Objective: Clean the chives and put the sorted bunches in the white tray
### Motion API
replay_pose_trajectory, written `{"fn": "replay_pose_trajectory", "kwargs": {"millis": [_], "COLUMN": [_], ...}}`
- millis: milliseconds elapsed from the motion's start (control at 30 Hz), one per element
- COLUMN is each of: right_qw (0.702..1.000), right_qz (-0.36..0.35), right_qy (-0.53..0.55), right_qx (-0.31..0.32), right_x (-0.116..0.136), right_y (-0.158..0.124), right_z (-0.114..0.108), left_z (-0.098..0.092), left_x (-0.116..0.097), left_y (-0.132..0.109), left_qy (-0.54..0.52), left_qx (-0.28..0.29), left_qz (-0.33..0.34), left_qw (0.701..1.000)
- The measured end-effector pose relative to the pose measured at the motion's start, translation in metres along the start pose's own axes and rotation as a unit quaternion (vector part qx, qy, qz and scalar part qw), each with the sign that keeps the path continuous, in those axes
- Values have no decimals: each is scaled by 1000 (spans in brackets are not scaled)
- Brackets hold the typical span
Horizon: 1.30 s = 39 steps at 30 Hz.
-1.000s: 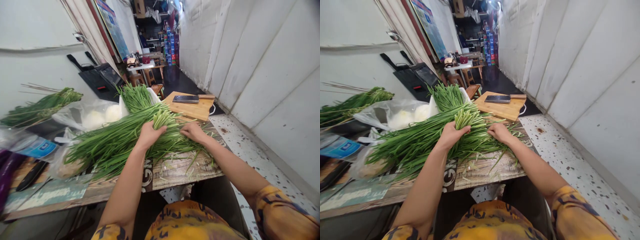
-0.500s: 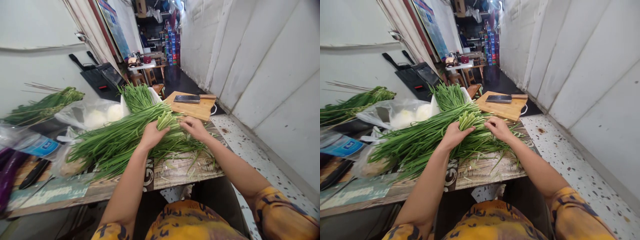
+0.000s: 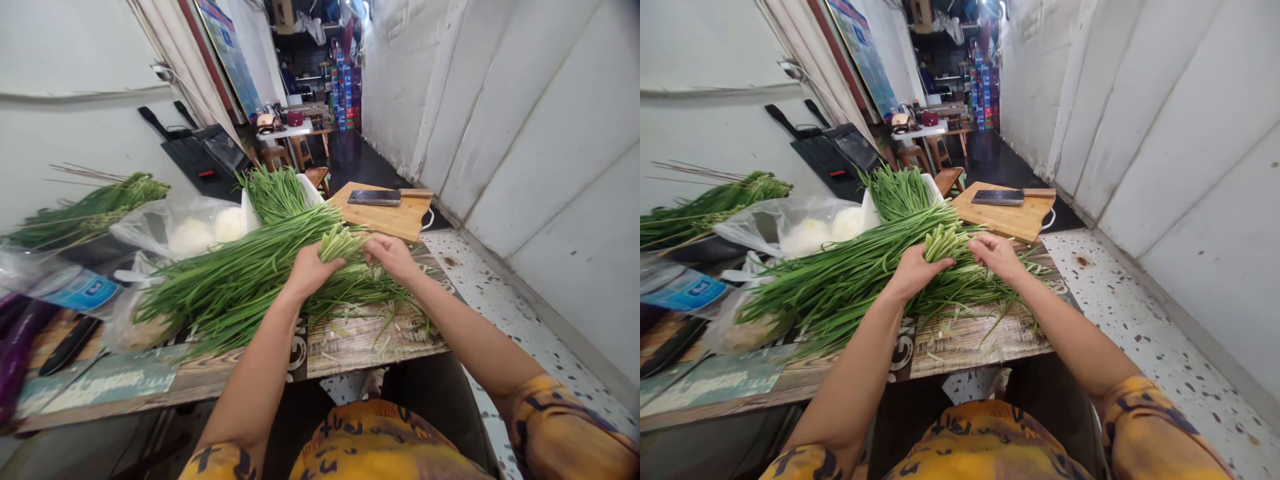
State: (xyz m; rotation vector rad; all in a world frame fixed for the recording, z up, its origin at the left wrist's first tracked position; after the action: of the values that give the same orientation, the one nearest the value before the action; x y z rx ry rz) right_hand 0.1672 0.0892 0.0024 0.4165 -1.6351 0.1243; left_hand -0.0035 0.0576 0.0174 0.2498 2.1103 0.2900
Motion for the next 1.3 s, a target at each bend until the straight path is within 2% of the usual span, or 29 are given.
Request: {"fn": "replay_pose_trajectory", "kwargs": {"millis": [167,300,333,400,500,567,600,633,700,767,833,867,933,1000,1067,1133,1200,1267,1300], "right_qw": [995,985,982,975,956,935,922,910,894,879,869,873,910,961,992,996,987,985,988], "right_qz": [-42,-84,-85,-64,20,60,51,20,-89,-199,-246,-242,-192,-106,-12,56,90,100,102], "right_qy": [-86,-145,-167,-208,-244,-299,-334,-366,-403,-420,-429,-423,-365,-243,-90,49,133,133,94], "right_qx": [12,30,14,-55,-165,-183,-190,-193,-174,-103,-23,5,49,84,88,57,11,-44,-70], "right_x": [-7,-1,0,-2,-15,-22,-20,-15,1,13,17,15,9,-1,-12,-20,-25,-28,-28], "right_y": [-1,-2,-1,4,12,13,12,10,2,-7,-11,-10,-7,-3,-2,-1,1,4,6], "right_z": [18,19,14,-5,-39,-51,-52,-51,-37,-16,1,6,9,10,13,15,12,0,-9], "left_z": [4,4,3,1,0,0,1,1,2,4,5,5,4,3,3,3,3,3,2], "left_x": [-2,-3,-3,-2,-3,-2,-2,-1,1,1,2,2,1,-1,-2,-4,-5,-5,-4], "left_y": [1,1,1,0,0,0,0,0,1,2,2,2,1,1,1,0,0,0,0], "left_qy": [-33,-5,1,3,7,22,30,38,42,34,25,23,20,12,6,6,13,21,24], "left_qx": [21,28,26,20,15,15,14,11,9,11,19,21,25,28,29,25,24,24,21], "left_qz": [14,21,21,17,14,14,13,12,15,21,23,23,25,32,36,34,29,24,22], "left_qw": [999,999,999,1000,1000,1000,999,999,999,999,999,999,999,999,999,999,999,999,999]}}
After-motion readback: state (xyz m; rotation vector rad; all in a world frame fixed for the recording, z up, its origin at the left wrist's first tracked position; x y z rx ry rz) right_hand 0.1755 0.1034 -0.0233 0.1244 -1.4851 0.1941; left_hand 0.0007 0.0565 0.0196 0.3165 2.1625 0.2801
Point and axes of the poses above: each hand's wrist, its own y-axis towards the middle knuckle, its own z-axis out of the palm, x = y × z, the point moved 6 cm from there along y, towards the middle knuckle, and after that the axes turned 6 degrees about z, right-handed, at the moved point
